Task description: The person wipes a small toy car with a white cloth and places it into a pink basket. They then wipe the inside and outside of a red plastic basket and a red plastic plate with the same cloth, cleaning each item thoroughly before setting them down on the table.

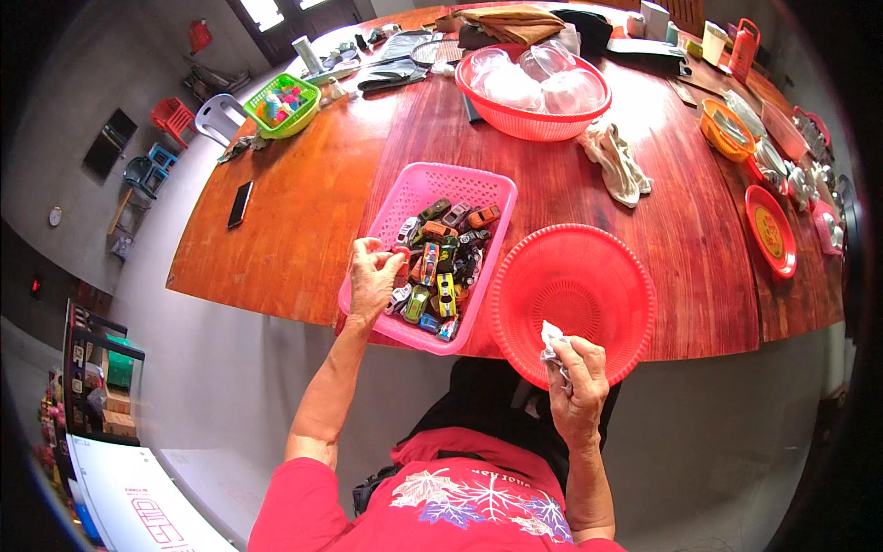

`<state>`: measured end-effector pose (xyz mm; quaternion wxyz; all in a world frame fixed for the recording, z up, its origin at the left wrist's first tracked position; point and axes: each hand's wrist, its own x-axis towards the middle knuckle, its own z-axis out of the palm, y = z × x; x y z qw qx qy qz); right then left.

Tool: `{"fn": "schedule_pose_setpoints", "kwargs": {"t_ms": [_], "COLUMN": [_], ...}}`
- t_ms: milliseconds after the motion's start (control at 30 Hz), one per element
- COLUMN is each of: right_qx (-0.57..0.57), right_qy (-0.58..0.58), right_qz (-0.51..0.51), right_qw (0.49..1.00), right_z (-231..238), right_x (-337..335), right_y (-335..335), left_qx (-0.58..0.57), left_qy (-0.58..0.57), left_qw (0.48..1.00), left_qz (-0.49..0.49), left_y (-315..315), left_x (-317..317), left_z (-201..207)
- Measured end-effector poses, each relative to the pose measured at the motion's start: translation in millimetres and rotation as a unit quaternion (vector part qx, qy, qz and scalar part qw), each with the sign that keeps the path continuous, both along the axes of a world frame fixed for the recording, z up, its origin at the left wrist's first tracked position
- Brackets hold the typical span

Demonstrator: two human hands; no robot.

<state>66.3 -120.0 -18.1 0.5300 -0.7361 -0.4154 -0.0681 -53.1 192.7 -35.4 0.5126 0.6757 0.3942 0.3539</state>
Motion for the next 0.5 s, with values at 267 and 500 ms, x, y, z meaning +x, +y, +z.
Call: {"fn": "schedule_pose_setpoints", "kwargs": {"t_ms": [267,500], "right_qx": [0.009,-0.003], "right_qy": [0.005,-0.012], "right_qz": [-0.002,0.005], "right_qw": [1.000,1.000], "right_z": [3,0], "right_x": [3,3], "right_y": [-6,-8], "left_qx": [0.111,0.168], "left_qy": [0.178,0.217], "left_qw": [0.977,0.962], "left_qz": [-0.023,-0.013], "left_y": [28,10], "left_x": [10,12], "left_z": [-33,-23]}}
